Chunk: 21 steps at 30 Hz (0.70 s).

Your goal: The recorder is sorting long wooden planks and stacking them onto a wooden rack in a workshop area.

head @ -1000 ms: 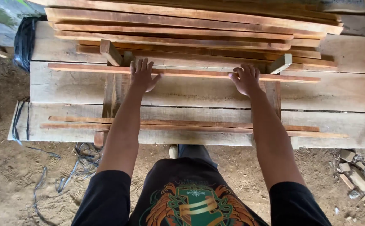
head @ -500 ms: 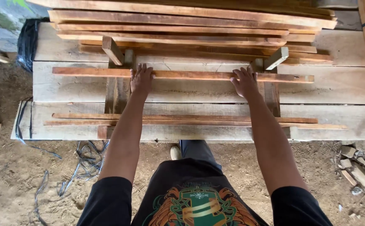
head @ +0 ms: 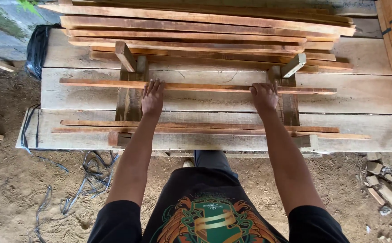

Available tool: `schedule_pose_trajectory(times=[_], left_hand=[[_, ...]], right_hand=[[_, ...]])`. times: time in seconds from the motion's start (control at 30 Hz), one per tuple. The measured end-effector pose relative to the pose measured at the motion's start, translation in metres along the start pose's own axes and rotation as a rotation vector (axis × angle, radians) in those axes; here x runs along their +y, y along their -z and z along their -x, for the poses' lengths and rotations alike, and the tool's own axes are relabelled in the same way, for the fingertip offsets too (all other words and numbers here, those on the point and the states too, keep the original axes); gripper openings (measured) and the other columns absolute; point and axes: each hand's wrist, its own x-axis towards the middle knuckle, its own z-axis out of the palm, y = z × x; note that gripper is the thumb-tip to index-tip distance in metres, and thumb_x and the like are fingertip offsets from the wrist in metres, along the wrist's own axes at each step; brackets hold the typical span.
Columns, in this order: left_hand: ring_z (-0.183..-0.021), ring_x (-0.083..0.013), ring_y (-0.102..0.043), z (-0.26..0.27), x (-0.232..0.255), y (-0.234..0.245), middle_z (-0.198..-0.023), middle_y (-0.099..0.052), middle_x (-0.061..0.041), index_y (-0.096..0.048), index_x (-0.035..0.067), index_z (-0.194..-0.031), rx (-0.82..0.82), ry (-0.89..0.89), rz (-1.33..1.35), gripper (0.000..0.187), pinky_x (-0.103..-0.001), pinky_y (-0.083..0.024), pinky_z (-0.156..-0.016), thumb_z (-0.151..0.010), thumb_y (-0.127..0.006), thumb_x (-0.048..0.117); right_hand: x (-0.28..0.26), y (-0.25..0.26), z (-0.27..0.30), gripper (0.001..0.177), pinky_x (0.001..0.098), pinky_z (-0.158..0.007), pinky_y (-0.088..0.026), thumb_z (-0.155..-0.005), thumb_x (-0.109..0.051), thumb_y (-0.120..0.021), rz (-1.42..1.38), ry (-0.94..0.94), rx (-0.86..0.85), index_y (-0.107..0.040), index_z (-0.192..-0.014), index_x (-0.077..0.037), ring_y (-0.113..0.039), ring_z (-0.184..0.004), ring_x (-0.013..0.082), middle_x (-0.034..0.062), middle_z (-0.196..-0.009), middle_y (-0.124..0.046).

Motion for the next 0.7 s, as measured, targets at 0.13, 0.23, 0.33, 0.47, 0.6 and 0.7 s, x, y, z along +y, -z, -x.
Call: schedule_pose_trajectory(times=[0.13, 0.23, 0.33, 0.47, 0.6, 0.7], left_hand=[[-0.128, -0.0263, -0.064, -0.006, -0.007, -0.022, -0.128, -0.072, -0.003, -0.071, 0.023, -0.129, -0.004, 0.017, 0.000, 0.032, -0.048, -0.049, -0.108, -0.098, -0.067, 0.022], [-0.124, -0.0277, -0.066, -0.005, -0.006, -0.015, -0.119, -0.072, -0.002, -0.071, 0.023, -0.119, -0.004, 0.005, 0.028, 0.026, -0.044, -0.050, -0.108, -0.093, -0.071, 0.019], [-0.123, -0.0316, -0.065, 0.002, 0.002, 0.004, -0.117, -0.071, -0.003, -0.069, 0.021, -0.112, -0.048, 0.048, 0.081, 0.023, -0.045, -0.055, -0.102, -0.091, -0.071, 0.013], [-0.122, -0.0323, -0.065, 0.018, 0.018, 0.034, -0.117, -0.068, -0.004, -0.067, 0.019, -0.106, -0.095, 0.106, 0.133, 0.015, -0.046, -0.061, -0.091, -0.094, -0.067, 0.010], [-0.129, -0.0336, -0.061, 0.033, 0.023, 0.033, -0.128, -0.063, -0.007, -0.064, 0.017, -0.115, -0.005, 0.102, 0.160, 0.024, -0.047, -0.061, -0.092, -0.092, -0.065, 0.011], [-0.131, -0.0299, -0.059, 0.038, 0.015, 0.019, -0.130, -0.062, -0.003, -0.067, 0.019, -0.118, -0.002, 0.114, 0.162, 0.026, -0.044, -0.059, -0.096, -0.092, -0.063, 0.015]], right_hand=[[0.009, -0.021, -0.007, 0.021, 0.0405, -0.131, -0.016, -0.098, -0.046, -0.071, -0.086, -0.069, -0.160, -0.074, -0.114, -0.033, -0.064, -0.128, 0.0209, -0.0020, -0.120, -0.076], [-0.017, 0.016, -0.005, 0.024, 0.0524, -0.100, -0.055, -0.101, -0.048, -0.062, -0.106, -0.231, -0.283, -0.070, -0.123, -0.039, -0.070, -0.112, 0.0345, 0.0021, -0.123, -0.068], [-0.022, 0.030, 0.005, 0.023, 0.0523, -0.096, -0.056, -0.103, -0.045, -0.061, -0.072, -0.176, -0.291, -0.071, -0.121, -0.034, -0.070, -0.113, 0.0319, 0.0027, -0.118, -0.068], [-0.031, 0.060, 0.017, 0.035, 0.0522, -0.098, -0.055, -0.098, -0.064, -0.061, -0.083, -0.241, -0.335, -0.075, -0.118, -0.039, -0.071, -0.112, 0.0330, 0.0005, -0.120, -0.071], [-0.047, 0.088, 0.007, 0.043, 0.0576, -0.097, -0.055, -0.099, -0.063, -0.060, -0.129, -0.288, -0.380, -0.076, -0.122, -0.030, -0.066, -0.118, 0.0420, 0.0159, -0.122, -0.070], [-0.068, 0.123, -0.006, 0.039, 0.0531, -0.098, -0.055, -0.093, -0.047, -0.073, -0.041, -0.131, -0.385, -0.070, -0.131, -0.038, -0.061, -0.122, 0.0328, 0.0061, -0.122, -0.066]])
